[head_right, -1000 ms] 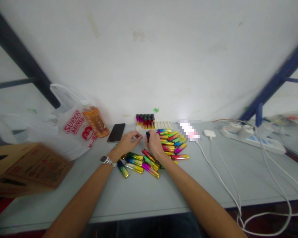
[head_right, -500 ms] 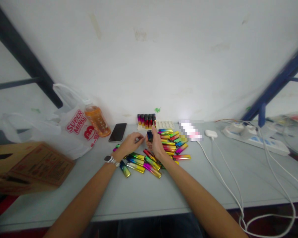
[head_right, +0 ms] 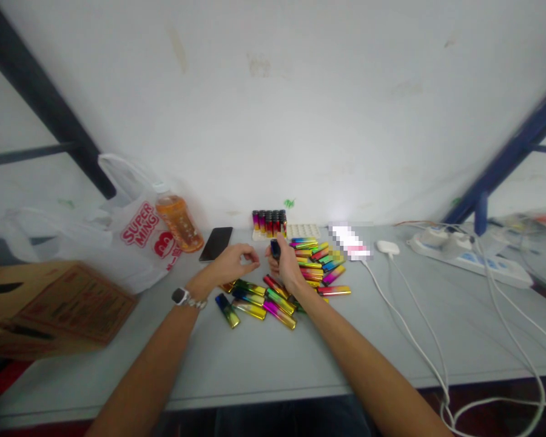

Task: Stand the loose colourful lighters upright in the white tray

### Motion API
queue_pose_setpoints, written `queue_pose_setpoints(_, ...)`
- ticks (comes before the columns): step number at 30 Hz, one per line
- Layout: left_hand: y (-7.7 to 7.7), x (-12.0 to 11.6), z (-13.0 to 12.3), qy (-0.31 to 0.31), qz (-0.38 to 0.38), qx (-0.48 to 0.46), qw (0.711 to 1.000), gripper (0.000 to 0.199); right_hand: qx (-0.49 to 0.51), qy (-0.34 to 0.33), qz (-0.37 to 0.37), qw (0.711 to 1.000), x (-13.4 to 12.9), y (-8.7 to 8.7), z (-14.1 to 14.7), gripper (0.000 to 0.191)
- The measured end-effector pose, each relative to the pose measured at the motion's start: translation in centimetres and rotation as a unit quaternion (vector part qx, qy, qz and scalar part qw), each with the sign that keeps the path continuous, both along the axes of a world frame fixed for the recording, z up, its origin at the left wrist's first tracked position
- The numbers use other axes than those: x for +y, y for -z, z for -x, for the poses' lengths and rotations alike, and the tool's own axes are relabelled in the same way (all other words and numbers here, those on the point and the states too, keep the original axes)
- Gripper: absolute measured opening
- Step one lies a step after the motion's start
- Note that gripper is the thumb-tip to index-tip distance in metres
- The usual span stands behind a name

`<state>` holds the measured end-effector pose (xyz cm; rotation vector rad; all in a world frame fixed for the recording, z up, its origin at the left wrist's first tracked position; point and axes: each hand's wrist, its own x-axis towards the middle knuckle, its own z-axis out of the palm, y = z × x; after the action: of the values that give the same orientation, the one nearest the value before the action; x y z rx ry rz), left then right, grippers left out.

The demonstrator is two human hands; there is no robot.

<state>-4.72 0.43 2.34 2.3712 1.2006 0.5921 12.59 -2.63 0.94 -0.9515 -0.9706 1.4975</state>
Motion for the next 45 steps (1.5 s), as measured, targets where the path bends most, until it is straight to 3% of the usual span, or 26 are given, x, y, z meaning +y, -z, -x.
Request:
queue_pose_setpoints(6,-1.3,-1.0,1.0,-0.001,0.159,0.054,0.986,0.014,-0.05,0.042,-0.085,0.994,0.4,-0.2,-0.2,0.056)
queue_pose_setpoints(11,-1.4,-1.5,0.8,-0.003,0.202,0.058,0.978,0.016,-0.188,0.088,-0.192,0.959,1.3,-0.3,-0.8,0.041)
queue_pose_setpoints(16,-0.7,-1.3,0.7,-0.012,0.193,0.069,0.979,0.016,-0.361,0.156,-0.298,0.87,4.1,-1.3,-1.2,0.029)
queue_pose_setpoints(21,0.4,-0.2,0.8,-0.011,0.182,0.035,0.983,0.02,-0.465,0.091,-0.357,0.805,8.1,-2.8,-0.6,0.027)
queue_pose_setpoints(26,1.1,0.6,1.4,-0.015,0.121,-0.011,0.992,0.017,-0.61,0.061,-0.379,0.694,10.7,-3.7,0.0,0.017)
queue_pose_setpoints(28,1.0,0.7,1.5,-0.019,0.084,-0.02,0.996,0.014,-0.637,0.052,-0.381,0.668,11.1,-3.9,0.0,0.017)
queue_pose_setpoints(34,0.8,0.9,1.5,-0.031,-0.011,-0.038,0.999,0.009,-0.649,0.034,-0.397,0.649,11.5,-3.8,-0.4,0.021)
queue_pose_setpoints(40,1.4,1.3,1.4,-0.051,-0.04,-0.074,0.995,0.008,-0.648,0.045,-0.382,0.657,11.4,-2.9,-0.4,0.022)
queue_pose_setpoints(45,1.4,1.5,1.2,-0.088,-0.02,-0.162,0.983,0.021,-0.668,0.088,-0.408,0.616,10.5,-2.9,-0.5,0.027)
